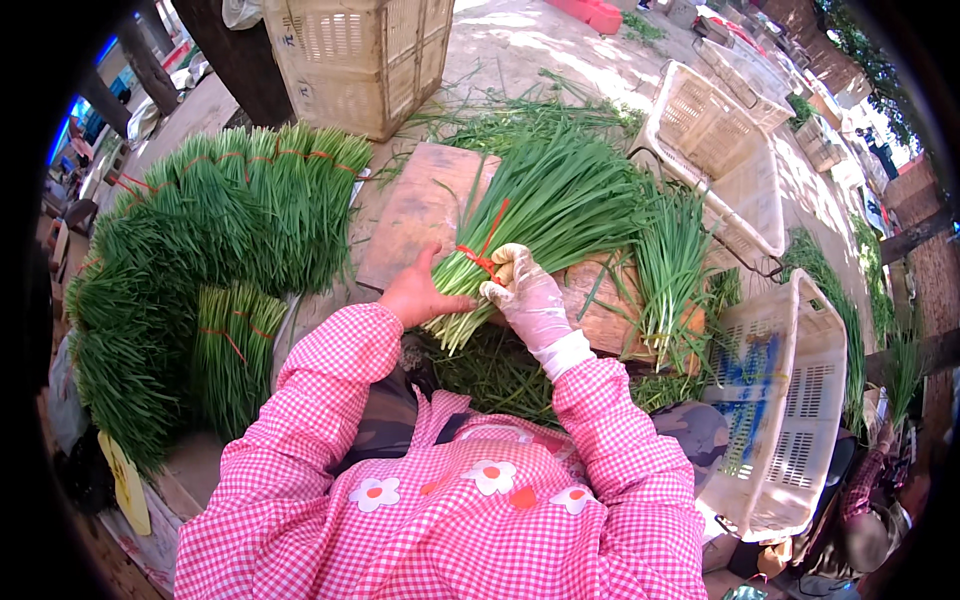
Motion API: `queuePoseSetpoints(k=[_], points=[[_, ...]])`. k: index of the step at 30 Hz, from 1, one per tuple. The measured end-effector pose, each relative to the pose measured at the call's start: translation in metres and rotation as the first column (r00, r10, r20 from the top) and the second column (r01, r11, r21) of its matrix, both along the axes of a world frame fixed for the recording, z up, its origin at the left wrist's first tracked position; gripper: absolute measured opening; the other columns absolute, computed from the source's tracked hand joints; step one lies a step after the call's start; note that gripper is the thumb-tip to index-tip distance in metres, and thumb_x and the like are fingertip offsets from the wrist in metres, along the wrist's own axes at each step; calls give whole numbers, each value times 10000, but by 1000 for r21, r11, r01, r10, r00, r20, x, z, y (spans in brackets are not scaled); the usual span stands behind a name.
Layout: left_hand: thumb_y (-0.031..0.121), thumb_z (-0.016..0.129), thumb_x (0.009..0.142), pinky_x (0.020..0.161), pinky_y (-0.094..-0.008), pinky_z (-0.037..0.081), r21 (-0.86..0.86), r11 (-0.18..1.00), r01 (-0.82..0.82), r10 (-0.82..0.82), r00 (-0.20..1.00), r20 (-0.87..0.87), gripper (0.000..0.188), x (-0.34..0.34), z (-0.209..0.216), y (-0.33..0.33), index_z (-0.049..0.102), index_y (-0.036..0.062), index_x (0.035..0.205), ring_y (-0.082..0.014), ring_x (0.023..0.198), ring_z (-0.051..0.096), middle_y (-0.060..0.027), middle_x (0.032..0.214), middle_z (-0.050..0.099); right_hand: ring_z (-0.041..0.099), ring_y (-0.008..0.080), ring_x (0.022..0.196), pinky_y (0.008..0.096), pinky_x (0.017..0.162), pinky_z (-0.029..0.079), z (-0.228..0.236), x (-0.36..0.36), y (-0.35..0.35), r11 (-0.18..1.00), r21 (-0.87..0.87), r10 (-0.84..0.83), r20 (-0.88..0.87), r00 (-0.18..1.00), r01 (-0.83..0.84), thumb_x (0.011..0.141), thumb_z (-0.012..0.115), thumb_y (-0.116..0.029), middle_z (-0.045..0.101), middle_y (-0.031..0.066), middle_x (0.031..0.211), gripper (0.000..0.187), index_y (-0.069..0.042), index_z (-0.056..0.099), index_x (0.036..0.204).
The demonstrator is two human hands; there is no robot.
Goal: The person bundles bunches of green vegetables by hand using red plastic ties on a wooden board, leveling the stalks, wrapping a tie around the bundle, and knotting it before placing it aside.
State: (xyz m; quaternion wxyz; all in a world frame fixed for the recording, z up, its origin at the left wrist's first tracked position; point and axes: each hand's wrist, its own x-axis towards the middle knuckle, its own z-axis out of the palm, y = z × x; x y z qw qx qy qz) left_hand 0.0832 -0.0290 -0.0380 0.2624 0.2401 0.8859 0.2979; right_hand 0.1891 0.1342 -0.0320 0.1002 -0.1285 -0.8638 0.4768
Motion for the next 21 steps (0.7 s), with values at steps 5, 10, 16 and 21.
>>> queuePoseSetpoints(k=[5, 10, 16, 21], points=[[547, 757, 567, 895, -396, 443, -12, 1000, 18, -18, 1000, 12, 1135, 0, 0, 2, 182, 18, 1390, -377, 1014, 574, -264, 1084, 582, 615, 272, 768, 341, 693, 486, -10, 5, 6, 956, 289, -2, -195, 981, 59, 762, 676, -130, 614, 111, 859, 439, -81, 489, 1156], [564, 750, 565, 889, -398, 445, -4, 1000, 20, -20, 1000, 16, 1153, 0, -1, 1, 159, 25, 1395, -381, 1011, 574, -271, 1071, 584, 609, 292, 739, 360, 663, 480, -5, 6, 3, 931, 358, -4, -186, 983, 71, 766, 648, -105, 610, 98, 816, 374, -108, 504, 1111], [554, 754, 580, 917, -391, 426, -38, 999, 37, -36, 999, 26, 1138, 0, 2, 3, 168, 4, 1386, -388, 1031, 564, -291, 1097, 564, 597, 297, 677, 378, 621, 470, -1, 11, -18, 957, 281, -12, -227, 974, 77, 775, 606, -78, 575, 83, 703, 244, -104, 496, 992], [560, 750, 578, 924, -382, 422, -27, 999, 46, -45, 999, 17, 1126, 2, 3, 0, 190, 7, 1384, -375, 1049, 559, -290, 1115, 556, 604, 215, 735, 315, 671, 480, 4, 28, -12, 996, 77, 52, -99, 994, -45, 834, 584, -91, 590, 105, 818, 238, -78, 499, 1056]])
